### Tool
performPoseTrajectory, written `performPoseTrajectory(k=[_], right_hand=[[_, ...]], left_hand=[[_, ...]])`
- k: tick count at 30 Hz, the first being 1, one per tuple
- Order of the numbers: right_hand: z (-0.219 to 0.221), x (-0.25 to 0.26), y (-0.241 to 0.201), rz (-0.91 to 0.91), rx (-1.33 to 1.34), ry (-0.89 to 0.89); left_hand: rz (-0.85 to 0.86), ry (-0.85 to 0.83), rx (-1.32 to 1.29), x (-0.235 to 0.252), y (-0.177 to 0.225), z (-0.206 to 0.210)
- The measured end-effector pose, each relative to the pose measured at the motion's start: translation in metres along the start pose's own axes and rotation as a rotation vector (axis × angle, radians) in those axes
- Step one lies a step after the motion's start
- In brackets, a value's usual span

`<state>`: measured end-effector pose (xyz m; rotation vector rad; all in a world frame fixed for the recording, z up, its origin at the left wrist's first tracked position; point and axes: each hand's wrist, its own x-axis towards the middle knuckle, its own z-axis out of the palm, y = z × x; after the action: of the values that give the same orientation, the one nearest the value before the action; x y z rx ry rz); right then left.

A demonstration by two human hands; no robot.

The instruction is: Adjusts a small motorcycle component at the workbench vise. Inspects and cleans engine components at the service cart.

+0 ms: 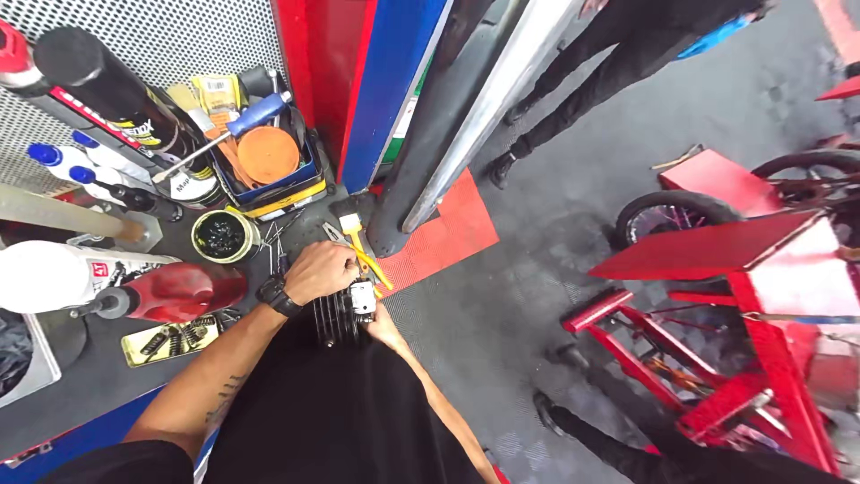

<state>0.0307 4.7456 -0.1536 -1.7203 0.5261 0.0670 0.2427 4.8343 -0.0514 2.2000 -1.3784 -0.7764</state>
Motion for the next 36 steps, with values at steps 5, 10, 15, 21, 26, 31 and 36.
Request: performPoseTrajectory(k=[5, 10, 15, 21, 26, 31, 36], right_hand=[[0.002, 0.001, -0.001, -0.013, 0.122, 0.029], [0.003, 0.002, 0.004, -0.057, 0.182, 0.051], [-0.009, -0.006, -0.001, 0.102, 0.219, 0.081], [-0.01, -0.016, 0.005, 0.241, 0.929, 0.147], [-0.009, -0.013, 0.0, 0.167, 0.688, 0.154], [-0.011, -0.01, -0.004, 0.144, 0.443, 0.177], [-0.009, -0.006, -0.006, 0.062, 0.352, 0.219]], left_hand=[[-0.009, -0.006, -0.01, 0.0, -0.001, -0.002], [-0.025, -0.015, -0.028, 0.0, -0.003, -0.004], [-0.027, -0.016, -0.014, 0.002, 0.003, -0.002], [-0.021, 0.02, -0.023, -0.001, 0.002, 0.0], [-0.024, 0.005, -0.021, 0.0, 0.004, -0.001], [-0.029, 0.01, -0.015, 0.0, 0.003, 0.002], [-0.034, 0.014, -0.022, 0.001, 0.004, 0.001]])
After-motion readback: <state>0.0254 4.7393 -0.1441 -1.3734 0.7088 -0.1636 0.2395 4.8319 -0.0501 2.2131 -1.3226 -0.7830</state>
